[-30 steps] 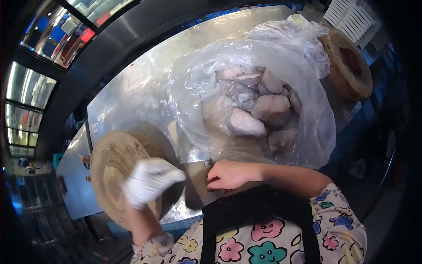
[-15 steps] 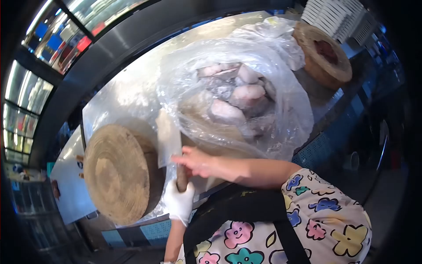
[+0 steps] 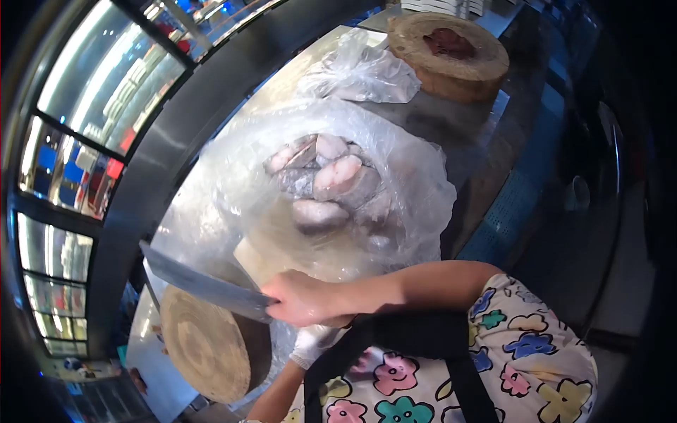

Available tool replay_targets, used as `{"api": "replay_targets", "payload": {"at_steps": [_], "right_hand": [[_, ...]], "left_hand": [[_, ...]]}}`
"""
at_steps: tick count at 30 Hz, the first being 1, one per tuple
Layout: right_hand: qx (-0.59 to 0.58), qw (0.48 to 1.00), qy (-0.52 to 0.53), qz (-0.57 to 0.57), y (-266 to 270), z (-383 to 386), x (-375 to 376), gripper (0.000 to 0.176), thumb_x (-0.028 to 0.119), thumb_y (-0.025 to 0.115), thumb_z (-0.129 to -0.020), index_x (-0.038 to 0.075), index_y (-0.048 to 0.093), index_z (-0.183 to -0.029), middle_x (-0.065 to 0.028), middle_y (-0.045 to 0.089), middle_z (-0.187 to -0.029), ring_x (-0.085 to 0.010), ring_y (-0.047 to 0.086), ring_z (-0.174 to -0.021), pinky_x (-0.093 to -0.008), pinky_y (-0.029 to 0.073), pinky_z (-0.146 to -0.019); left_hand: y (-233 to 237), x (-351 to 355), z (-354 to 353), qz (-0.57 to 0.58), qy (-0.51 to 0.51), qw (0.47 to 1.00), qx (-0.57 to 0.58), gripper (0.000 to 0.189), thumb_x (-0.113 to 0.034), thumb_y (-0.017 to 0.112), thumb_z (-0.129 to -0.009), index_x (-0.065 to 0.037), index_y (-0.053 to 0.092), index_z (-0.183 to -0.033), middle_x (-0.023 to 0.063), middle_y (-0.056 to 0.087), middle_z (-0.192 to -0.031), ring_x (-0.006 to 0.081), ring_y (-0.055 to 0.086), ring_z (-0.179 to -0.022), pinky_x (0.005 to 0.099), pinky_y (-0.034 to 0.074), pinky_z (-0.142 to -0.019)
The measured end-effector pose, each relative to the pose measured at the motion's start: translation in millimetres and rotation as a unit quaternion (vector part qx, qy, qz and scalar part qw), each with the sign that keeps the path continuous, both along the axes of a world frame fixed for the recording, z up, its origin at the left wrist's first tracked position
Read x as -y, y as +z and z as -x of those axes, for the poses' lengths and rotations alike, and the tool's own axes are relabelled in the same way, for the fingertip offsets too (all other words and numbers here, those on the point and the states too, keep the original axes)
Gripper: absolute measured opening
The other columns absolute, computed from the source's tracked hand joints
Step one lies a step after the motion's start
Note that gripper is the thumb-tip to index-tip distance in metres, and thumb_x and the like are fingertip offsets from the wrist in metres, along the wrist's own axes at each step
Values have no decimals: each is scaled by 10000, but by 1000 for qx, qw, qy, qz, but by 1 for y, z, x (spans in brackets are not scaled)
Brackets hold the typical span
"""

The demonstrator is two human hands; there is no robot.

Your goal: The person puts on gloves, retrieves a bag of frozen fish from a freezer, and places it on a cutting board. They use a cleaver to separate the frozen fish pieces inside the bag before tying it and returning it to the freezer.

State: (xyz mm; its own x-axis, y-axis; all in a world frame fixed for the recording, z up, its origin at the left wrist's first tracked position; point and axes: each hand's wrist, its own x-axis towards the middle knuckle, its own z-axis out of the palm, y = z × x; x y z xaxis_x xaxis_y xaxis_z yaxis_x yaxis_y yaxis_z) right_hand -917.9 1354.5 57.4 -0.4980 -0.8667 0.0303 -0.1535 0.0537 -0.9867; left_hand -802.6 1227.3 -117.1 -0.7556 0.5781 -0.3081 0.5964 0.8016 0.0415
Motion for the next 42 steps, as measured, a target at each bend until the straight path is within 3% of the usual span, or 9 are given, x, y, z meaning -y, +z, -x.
{"api": "replay_targets", "payload": {"at_steps": [2,5,9,14,19,31,38,41,42], "right_hand": [[-158,980,-100,71,-2,1,-31,84,67,593,-791,-2,552,-813,-212,555,-612,-356,622,-611,-407,464,-539],[-280,919,-257,103,-8,22,-85,48,46,553,-798,27,510,-788,-178,570,-599,-370,586,-535,-452,456,-512],[-167,920,-347,-72,-26,29,-138,122,83,543,-823,-11,532,-746,-252,569,-668,-439,596,-660,-482,448,-559],[-79,912,-373,-155,-65,21,-161,154,109,553,-823,-23,537,-747,-272,563,-680,-454,593,-713,-493,448,-611],[-130,914,-328,-199,-53,15,-145,172,140,559,-837,-17,544,-769,-273,571,-689,-455,596,-727,-508,451,-629],[-295,900,-142,-286,-64,30,-89,207,199,543,-887,4,565,-820,-250,621,-710,-437,626,-701,-529,488,-675],[-374,872,-316,10,57,41,-44,161,145,609,-882,9,535,-837,-195,594,-653,-394,616,-605,-490,476,-562],[-381,870,-313,7,17,34,-45,163,158,574,-904,1,543,-869,-201,614,-674,-410,616,-596,-513,480,-566],[-359,890,-228,-162,-19,35,-53,147,132,549,-895,-14,558,-897,-219,633,-724,-416,633,-657,-511,495,-615]], "left_hand": [[120,-11,6,-303,197,926,-111,135,-107,625,-811,-96,637,-944,131,624,-839,326,606,-762,412,498,-659],[158,-20,57,-366,277,872,-171,180,-64,582,-852,-77,664,-1012,143,646,-841,332,634,-804,385,509,-716],[135,-17,163,-381,366,846,-67,282,-79,629,-819,-18,654,-1093,160,681,-1007,291,657,-924,314,495,-860],[80,18,214,-156,180,968,-78,566,-202,711,-750,-57,539,-1269,180,585,-1192,347,543,-1130,394,437,-967],[77,7,150,-131,417,896,-81,694,-276,791,-696,8,510,-1263,238,565,-1109,390,533,-1055,439,435,-927],[48,23,84,-318,476,800,-183,756,-296,814,-687,6,489,-1299,200,585,-1165,361,539,-1089,428,422,-953],[34,26,82,-369,462,774,-225,679,-245,803,-697,5,524,-1264,199,591,-1170,355,543,-1096,416,417,-973],[31,25,81,-376,474,764,-225,666,-230,805,-690,6,535,-1251,196,592,-1177,348,545,-1102,410,418,-980],[31,24,81,-376,474,760,-236,669,-235,805,-690,8,534,-1252,195,596,-1164,350,551,-1084,414,423,-970]]}}
